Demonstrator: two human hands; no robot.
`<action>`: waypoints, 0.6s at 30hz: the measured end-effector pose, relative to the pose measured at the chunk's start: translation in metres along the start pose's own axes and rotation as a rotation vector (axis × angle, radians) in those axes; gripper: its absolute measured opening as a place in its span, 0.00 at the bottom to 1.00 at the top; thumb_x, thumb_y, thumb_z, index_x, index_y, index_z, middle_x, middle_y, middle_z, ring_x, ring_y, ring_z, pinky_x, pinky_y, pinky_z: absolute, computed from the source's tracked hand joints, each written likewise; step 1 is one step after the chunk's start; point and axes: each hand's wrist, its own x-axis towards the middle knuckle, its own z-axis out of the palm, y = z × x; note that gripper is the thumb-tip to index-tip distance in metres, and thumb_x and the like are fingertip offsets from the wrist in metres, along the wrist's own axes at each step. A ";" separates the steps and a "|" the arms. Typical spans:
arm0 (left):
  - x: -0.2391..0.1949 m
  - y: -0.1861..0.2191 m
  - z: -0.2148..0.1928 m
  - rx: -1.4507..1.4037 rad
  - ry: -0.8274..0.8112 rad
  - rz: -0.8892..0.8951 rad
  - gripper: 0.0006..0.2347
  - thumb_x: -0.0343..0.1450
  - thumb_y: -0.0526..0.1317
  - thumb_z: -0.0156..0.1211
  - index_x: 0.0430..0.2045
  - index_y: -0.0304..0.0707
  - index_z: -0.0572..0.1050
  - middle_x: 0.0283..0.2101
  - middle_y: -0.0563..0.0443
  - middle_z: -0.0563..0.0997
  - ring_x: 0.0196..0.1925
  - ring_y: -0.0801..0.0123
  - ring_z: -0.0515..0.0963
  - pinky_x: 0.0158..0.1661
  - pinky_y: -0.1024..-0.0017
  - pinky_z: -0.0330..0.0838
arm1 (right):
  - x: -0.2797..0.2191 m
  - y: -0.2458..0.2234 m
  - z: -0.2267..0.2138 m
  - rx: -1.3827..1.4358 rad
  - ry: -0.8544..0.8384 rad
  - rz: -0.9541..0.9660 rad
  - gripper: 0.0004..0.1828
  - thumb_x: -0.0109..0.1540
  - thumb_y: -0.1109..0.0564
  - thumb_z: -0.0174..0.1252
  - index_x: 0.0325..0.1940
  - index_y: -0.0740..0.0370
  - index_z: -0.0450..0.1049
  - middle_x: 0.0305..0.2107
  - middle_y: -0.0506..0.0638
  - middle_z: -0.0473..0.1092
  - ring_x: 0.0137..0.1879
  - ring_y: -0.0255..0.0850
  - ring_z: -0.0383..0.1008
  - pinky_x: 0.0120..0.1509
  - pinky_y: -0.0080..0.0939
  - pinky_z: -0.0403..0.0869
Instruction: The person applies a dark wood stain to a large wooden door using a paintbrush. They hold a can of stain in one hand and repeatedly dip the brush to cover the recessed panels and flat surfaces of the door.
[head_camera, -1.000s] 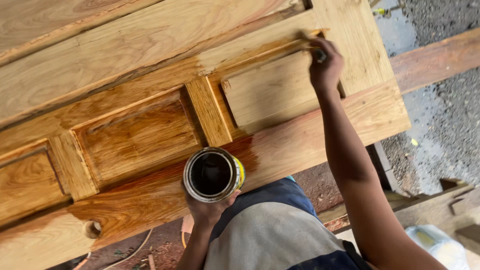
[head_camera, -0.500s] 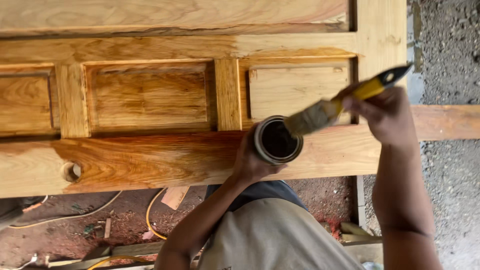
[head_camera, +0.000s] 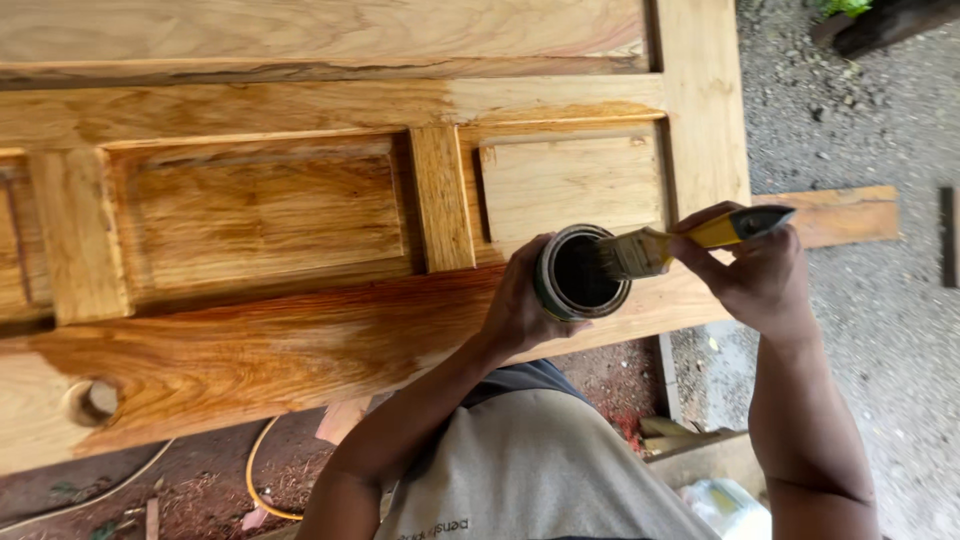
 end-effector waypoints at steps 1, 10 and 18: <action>0.000 -0.003 -0.003 0.010 0.002 -0.001 0.52 0.48 0.44 0.87 0.66 0.35 0.58 0.66 0.37 0.68 0.68 0.47 0.71 0.68 0.56 0.67 | -0.002 -0.004 -0.002 -0.055 0.028 0.006 0.05 0.66 0.59 0.69 0.43 0.61 0.80 0.37 0.45 0.79 0.43 0.31 0.78 0.49 0.31 0.72; 0.007 -0.007 -0.034 0.027 -0.012 0.072 0.51 0.49 0.44 0.89 0.65 0.32 0.58 0.64 0.38 0.70 0.67 0.48 0.73 0.68 0.56 0.67 | -0.027 0.006 0.001 0.026 0.161 0.170 0.05 0.67 0.61 0.67 0.44 0.65 0.80 0.36 0.50 0.78 0.42 0.37 0.78 0.46 0.33 0.74; 0.002 0.006 -0.079 0.260 0.141 -0.021 0.48 0.43 0.52 0.85 0.58 0.30 0.68 0.52 0.40 0.78 0.53 0.56 0.82 0.55 0.64 0.78 | 0.020 0.152 0.149 1.047 0.577 0.647 0.20 0.63 0.54 0.70 0.52 0.64 0.71 0.37 0.50 0.71 0.37 0.38 0.82 0.49 0.41 0.86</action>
